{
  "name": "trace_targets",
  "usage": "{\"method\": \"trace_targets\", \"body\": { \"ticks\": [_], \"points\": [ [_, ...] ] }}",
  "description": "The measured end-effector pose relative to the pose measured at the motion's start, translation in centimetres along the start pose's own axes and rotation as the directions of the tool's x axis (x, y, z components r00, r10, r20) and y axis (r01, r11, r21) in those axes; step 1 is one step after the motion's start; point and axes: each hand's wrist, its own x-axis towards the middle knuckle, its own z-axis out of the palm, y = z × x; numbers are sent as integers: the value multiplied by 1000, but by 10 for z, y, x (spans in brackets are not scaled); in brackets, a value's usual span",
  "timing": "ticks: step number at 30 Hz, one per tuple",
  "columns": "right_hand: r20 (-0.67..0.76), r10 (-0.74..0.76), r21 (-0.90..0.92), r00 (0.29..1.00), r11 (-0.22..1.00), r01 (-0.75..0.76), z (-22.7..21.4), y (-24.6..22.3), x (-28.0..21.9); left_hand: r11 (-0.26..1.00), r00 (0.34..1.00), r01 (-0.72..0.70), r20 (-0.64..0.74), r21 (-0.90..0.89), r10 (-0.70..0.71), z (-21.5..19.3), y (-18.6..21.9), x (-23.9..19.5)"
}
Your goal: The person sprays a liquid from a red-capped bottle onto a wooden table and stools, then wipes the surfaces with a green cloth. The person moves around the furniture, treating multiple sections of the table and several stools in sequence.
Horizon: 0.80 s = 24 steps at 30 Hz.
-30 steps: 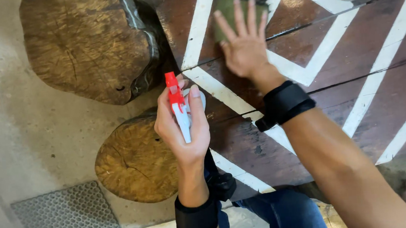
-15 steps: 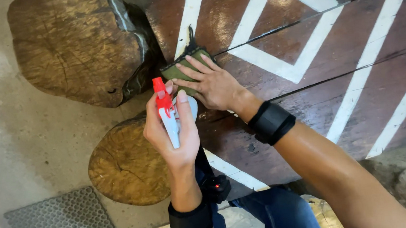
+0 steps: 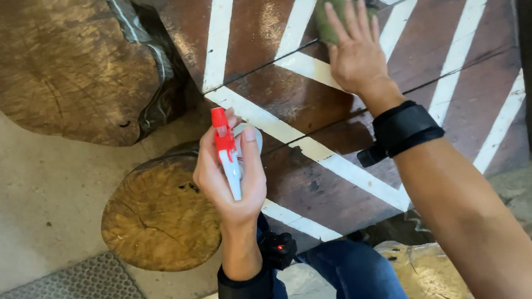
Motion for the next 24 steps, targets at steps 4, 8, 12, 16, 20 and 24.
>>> {"method": "trace_targets", "body": {
  "ticks": [4, 8, 12, 16, 20, 24],
  "points": [
    [-94, 76, 110, 993, 992, -66, -1, 7, -22, 997, 997, -69, 46, 43, 67, -2, 21, -9],
    [-101, 221, 424, 970, 892, -159, -7, 19, -28, 995, 994, -97, 54, 20, 96, -6, 25, -28],
    [-232, 264, 892, 936, 441, 97, -31, 18, -57, 1000, 998, -17, 67, 21, 15, -15, 37, -44],
    [-88, 204, 985, 975, -128, 116, -48, 15, -92, 997, 997, -49, 69, 53, 45, -24, 54, -52],
    [-26, 123, 855, 992, -512, 86, -69, 1, -133, 996, 990, -38, 136, 82, 27, -29, 72, -62],
    [-15, 216, 893, 976, -437, 110, -105, -25, -175, 996, 986, -65, 155, 66, 55, -28, 74, -76]
  ]
}}
